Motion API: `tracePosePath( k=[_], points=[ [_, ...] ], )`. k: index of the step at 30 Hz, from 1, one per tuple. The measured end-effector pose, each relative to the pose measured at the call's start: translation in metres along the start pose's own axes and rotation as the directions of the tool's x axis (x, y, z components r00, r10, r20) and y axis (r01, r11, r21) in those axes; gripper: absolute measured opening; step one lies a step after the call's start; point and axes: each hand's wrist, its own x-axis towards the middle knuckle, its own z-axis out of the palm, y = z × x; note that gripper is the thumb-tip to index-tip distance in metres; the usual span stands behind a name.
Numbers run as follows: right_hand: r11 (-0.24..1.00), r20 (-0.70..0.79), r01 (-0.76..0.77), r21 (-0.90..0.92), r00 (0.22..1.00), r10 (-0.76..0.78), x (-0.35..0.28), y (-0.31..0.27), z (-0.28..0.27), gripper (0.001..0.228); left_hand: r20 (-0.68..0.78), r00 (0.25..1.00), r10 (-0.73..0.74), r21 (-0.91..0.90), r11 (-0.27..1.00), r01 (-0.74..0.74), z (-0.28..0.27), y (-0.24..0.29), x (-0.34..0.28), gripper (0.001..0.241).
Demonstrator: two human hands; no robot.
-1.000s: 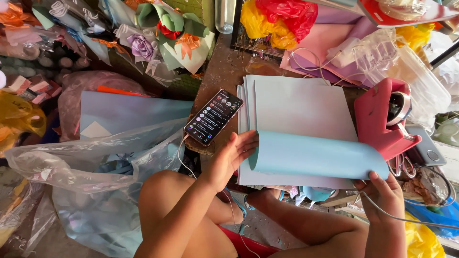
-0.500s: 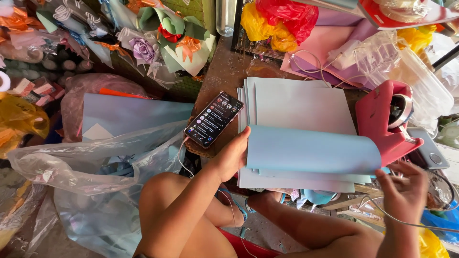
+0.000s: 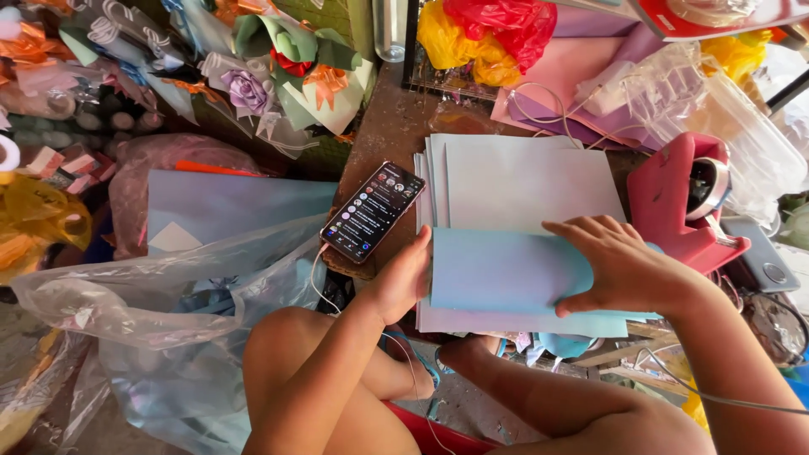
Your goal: The person folds a sheet of light blue paper in half and then rolls it into a cylindrical shape. They secure the rolled paper with a rubber band and then use a smartphone to type a message. The person repeats the folding and rolling process with another sheet of paper.
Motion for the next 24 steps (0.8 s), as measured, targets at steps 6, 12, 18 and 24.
tracePosePath(
  k=[6,12,18,24],
  points=[
    [0.990,-0.194,0.120,-0.075,0.972,-0.132,0.006,0.008,0.017,0.084,-0.112,0.992,-0.060,-0.035,0.998,0.057,0.003,0.005,0.000,0.083],
    [0.971,-0.313,0.230,-0.059,0.920,-0.237,0.005,0.010,0.022,0.060,-0.068,0.996,-0.053,-0.064,0.997,0.048,0.000,0.005,0.000,0.085],
    [0.947,-0.318,0.321,0.010,0.899,-0.301,0.006,0.014,0.035,0.038,-0.044,0.999,-0.008,-0.133,0.991,0.002,-0.015,-0.004,0.005,0.071],
    [0.956,-0.292,0.295,0.009,0.915,-0.280,0.009,0.025,0.047,0.040,-0.221,0.960,0.173,0.454,0.889,-0.056,-0.014,0.019,-0.040,0.091]
  ],
)
